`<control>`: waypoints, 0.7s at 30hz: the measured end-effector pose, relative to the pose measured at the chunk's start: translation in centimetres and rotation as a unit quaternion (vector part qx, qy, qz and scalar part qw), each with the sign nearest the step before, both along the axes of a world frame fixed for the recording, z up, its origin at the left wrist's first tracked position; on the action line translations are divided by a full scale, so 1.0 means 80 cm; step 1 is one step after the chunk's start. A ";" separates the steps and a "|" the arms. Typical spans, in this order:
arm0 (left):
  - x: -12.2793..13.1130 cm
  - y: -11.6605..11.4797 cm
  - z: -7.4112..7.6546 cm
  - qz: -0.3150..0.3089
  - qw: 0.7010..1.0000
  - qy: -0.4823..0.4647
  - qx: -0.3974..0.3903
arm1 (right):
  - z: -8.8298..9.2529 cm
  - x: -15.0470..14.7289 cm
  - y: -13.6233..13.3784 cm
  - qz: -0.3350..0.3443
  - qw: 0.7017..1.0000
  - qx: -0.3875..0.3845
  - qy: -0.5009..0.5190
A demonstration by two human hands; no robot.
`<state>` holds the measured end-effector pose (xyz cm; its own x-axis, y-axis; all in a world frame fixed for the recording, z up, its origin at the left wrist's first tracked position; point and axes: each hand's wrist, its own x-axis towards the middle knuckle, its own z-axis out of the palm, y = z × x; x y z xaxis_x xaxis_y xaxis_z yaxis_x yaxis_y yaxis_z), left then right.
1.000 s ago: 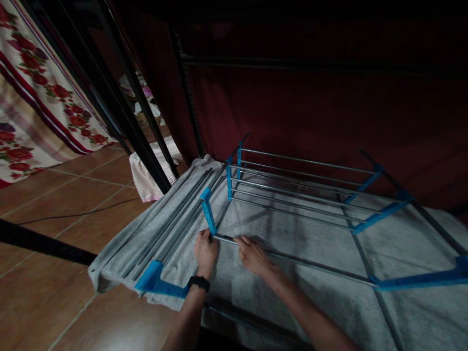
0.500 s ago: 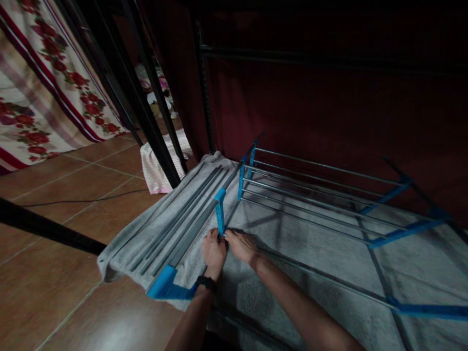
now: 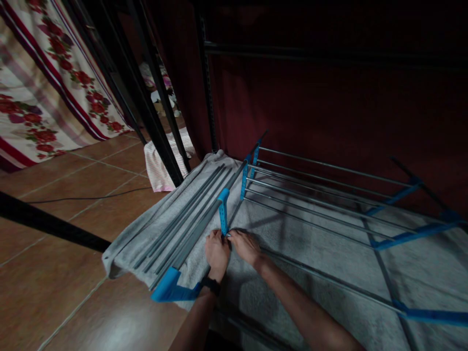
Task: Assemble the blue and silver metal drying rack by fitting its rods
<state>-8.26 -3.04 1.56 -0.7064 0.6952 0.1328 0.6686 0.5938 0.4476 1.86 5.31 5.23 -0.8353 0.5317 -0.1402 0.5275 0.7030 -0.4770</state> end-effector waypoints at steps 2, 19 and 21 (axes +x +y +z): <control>0.002 0.000 -0.003 0.001 1.000 0.013 0.000 | -0.002 0.001 0.000 -0.003 1.000 -0.008 -0.008; 0.013 -0.002 -0.009 -0.011 0.999 -0.020 0.030 | 0.000 0.012 -0.003 -0.003 0.999 -0.030 0.019; 0.014 -0.002 -0.009 -0.010 0.999 -0.026 0.031 | 0.000 0.012 -0.003 -0.005 0.999 -0.031 0.015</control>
<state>-7.13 -3.23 0.86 -0.6991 0.7014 0.1388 0.6552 0.5506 0.5172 2.80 5.10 5.25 -0.8342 0.5314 -0.1478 0.5192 0.6662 -0.5353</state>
